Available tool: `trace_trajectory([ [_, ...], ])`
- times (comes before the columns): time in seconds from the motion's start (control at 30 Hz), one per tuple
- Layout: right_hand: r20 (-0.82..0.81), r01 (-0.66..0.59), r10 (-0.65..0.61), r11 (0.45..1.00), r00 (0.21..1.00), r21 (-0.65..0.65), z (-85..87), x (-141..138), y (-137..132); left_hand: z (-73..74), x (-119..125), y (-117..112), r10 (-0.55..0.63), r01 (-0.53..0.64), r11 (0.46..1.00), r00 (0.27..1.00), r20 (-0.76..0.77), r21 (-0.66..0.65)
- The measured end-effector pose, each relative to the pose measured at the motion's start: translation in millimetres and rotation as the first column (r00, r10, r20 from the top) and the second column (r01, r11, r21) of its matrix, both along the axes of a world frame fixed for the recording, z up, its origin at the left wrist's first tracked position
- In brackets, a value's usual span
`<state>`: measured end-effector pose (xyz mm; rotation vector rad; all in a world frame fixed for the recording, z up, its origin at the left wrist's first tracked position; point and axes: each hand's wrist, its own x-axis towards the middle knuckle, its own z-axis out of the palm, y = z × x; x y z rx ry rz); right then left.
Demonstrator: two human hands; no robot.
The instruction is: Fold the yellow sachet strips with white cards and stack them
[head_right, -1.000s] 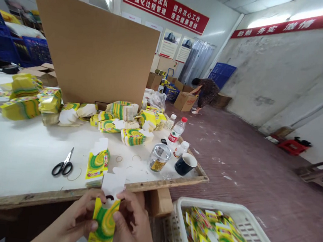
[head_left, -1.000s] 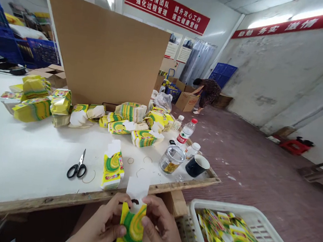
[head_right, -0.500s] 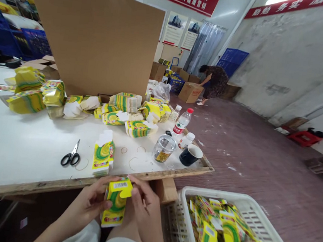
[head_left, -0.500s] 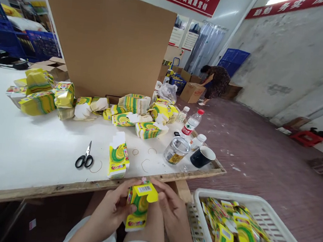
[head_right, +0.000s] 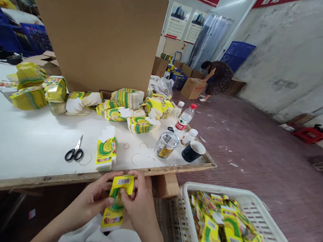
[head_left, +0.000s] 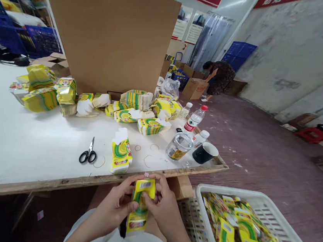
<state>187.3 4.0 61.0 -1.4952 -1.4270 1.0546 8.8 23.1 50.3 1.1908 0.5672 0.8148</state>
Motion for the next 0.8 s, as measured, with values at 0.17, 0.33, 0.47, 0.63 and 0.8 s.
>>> trace_trajectory([
  [0.17, 0.061, 0.053, -0.058, 0.995, 0.996, 0.085, -2.8, 0.2, 1.8, -0.6, 0.6, 3.4, 0.07, -0.071, 0.996, 0.997, -0.014, -0.045],
  [0.33, -0.155, 0.106, -0.076, 0.974, 0.985, 0.2, -10.9, 3.8, -2.7, -3.1, 12.3, -2.1, 0.07, -0.07, 0.998, 0.995, -0.067, -0.001],
  [0.47, -0.022, 0.387, -0.398, 0.875, 0.917, 0.29, 0.3, 39.0, -23.3, -7.9, 11.3, 6.5, 0.271, -0.169, 0.922, 0.924, -0.268, 0.349],
  [0.63, 0.224, 0.605, -0.912, 0.397, 0.343, 0.69, 21.0, 86.6, -43.4, -24.5, -12.5, 44.3, 0.71, -0.222, 0.628, 0.555, -0.433, 0.745],
  [0.8, 0.09, 0.357, -0.388, 0.9, 0.917, 0.249, -6.6, 31.0, -3.8, -34.4, -20.6, 63.8, 0.683, -0.178, 0.671, 0.526, -0.507, 0.719],
])
